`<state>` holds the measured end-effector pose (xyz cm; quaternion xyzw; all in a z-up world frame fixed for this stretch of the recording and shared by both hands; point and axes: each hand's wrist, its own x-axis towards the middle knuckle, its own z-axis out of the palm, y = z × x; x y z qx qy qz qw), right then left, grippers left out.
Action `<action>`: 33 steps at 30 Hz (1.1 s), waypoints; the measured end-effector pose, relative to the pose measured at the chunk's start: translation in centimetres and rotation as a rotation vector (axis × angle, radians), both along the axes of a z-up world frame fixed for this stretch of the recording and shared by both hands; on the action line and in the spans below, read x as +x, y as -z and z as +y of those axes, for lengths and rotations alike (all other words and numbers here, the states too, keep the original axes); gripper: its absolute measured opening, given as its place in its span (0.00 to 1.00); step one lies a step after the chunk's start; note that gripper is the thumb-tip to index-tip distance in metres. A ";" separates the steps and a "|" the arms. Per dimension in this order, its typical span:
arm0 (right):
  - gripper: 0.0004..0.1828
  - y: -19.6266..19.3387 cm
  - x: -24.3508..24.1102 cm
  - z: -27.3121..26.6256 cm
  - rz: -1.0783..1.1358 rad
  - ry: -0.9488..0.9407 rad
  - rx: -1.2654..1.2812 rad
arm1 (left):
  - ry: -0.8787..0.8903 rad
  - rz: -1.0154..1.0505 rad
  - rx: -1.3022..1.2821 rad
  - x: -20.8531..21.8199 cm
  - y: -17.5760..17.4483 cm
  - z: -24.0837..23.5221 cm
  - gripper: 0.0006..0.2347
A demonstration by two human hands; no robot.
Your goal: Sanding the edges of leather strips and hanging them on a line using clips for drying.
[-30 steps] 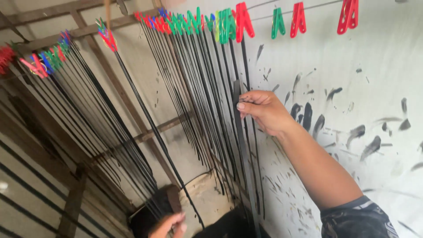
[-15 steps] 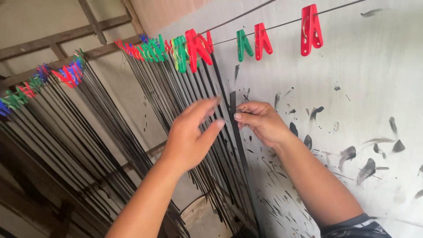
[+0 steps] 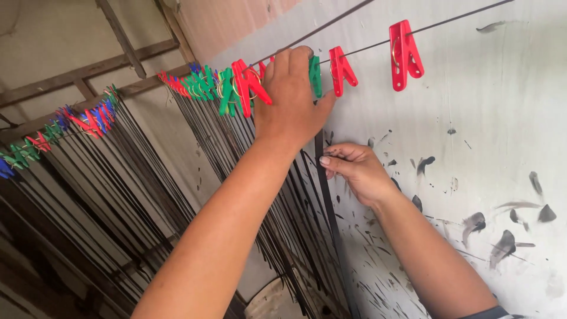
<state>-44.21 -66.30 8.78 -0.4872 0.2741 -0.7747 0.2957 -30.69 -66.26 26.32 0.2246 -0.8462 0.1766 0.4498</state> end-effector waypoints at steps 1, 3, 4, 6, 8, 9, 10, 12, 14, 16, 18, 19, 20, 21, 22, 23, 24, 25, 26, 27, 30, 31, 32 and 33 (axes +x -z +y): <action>0.06 -0.1 -0.1 0.1 0.008 0.011 0.003 | 0.040 0.018 -0.102 -0.1 0.0 -0.8 0.21; 0.06 -0.1 -0.4 -0.1 0.004 0.008 -0.007 | 0.032 -0.003 -0.170 -0.3 0.1 -1.8 0.21; 0.06 -0.1 -0.5 -0.2 -0.003 0.004 -0.014 | 0.022 -0.026 -0.233 -0.3 0.2 -2.4 0.22; 0.07 -0.3 -0.8 -0.4 -0.019 -0.021 -0.023 | 0.015 -0.061 -0.206 0.5 -0.4 -1.5 0.25; 0.08 -0.5 -1.1 -0.7 -0.034 -0.048 -0.030 | 0.007 -0.095 -0.176 1.1 -0.6 -1.8 0.28; 0.08 -0.7 -1.2 -0.8 -0.041 -0.062 -0.022 | 0.053 -0.083 -0.221 1.2 -0.7 -2.7 0.28; 0.07 -0.9 -1.3 -1.0 -0.050 -0.077 -0.016 | 0.100 -0.073 -0.266 1.2 -0.7 -3.5 0.29; 0.07 -1.4 -1.5 -1.3 -0.052 -0.104 -0.020 | 0.086 -0.071 -0.191 1.7 -1.4 -3.4 0.25; 0.08 -1.7 -1.7 -1.7 -0.054 -0.133 -0.023 | 0.072 -0.069 -0.114 2.2 -1.7 -3.3 0.21; 0.10 -2.1 -1.8 -2.1 -0.046 -0.138 -0.016 | -0.006 -0.078 -0.242 2.6 -1.8 -3.2 0.23; 0.09 -2.4 -1.8 -2.5 -0.055 -0.158 -0.031 | -0.113 -0.149 -0.259 2.4 -2.3 -3.1 0.29; 0.09 -2.6 -1.8 -2.6 -0.063 -0.174 -0.047 | -0.218 -0.219 -0.275 2.3 -2.6 -3.1 0.36; 0.09 -3.1 -1.7 -2.5 -0.063 -0.175 -0.048 | -0.218 -0.219 -0.277 1.6 -2.5 -5.2 0.36; 0.08 -3.5 -1.7 -2.3 -0.052 -0.185 -0.028 | -0.259 -0.141 -0.527 0.8 -2.3 -7.4 0.30; 0.07 -3.8 -1.6 -2.1 -0.043 -0.194 -0.005 | -0.295 -0.062 -0.774 0.1 -2.1 -9.6 0.24; 0.07 -4.1 -1.6 -2.0 -0.045 -0.194 -0.005 | -0.294 -0.064 -0.774 0.2 -2.4 -9.5 0.24; 0.06 -4.3 -1.6 -2.0 -0.016 -0.202 -0.008 | -0.282 -0.086 -0.805 0.3 -2.7 -9.4 0.21; 0.04 -4.6 -1.5 -1.9 0.013 -0.209 -0.010 | -0.270 -0.108 -0.837 0.4 -2.9 -9.3 0.19; 0.04 -4.8 -1.6 -2.0 0.011 -0.210 -0.009 | -0.270 -0.110 -0.836 0.5 -3.1 -9.4 0.19; 0.03 -4.9 -1.6 -2.1 0.025 -0.219 -0.018 | -0.328 -0.118 -0.942 0.6 -3.3 -9.5 0.20; 0.01 -5.7 -1.6 -2.0 0.033 -0.243 -0.013 | -0.384 -0.145 -1.064 0.7 -3.7 -10.1 0.20; 0.01 -6.0 -1.6 -1.9 0.027 -0.258 0.002 | -0.381 -0.164 -1.080 0.7 -3.8 -10.3 0.19; 0.01 -6.2 -1.7 -1.9 0.027 -0.260 0.001 | -0.382 -0.165 -1.082 0.7 -3.9 -10.6 0.19; 0.01 -6.3 -1.7 -2.0 0.008 -0.275 0.000 | -0.389 -0.172 -1.080 0.7 -4.0 -10.8 0.18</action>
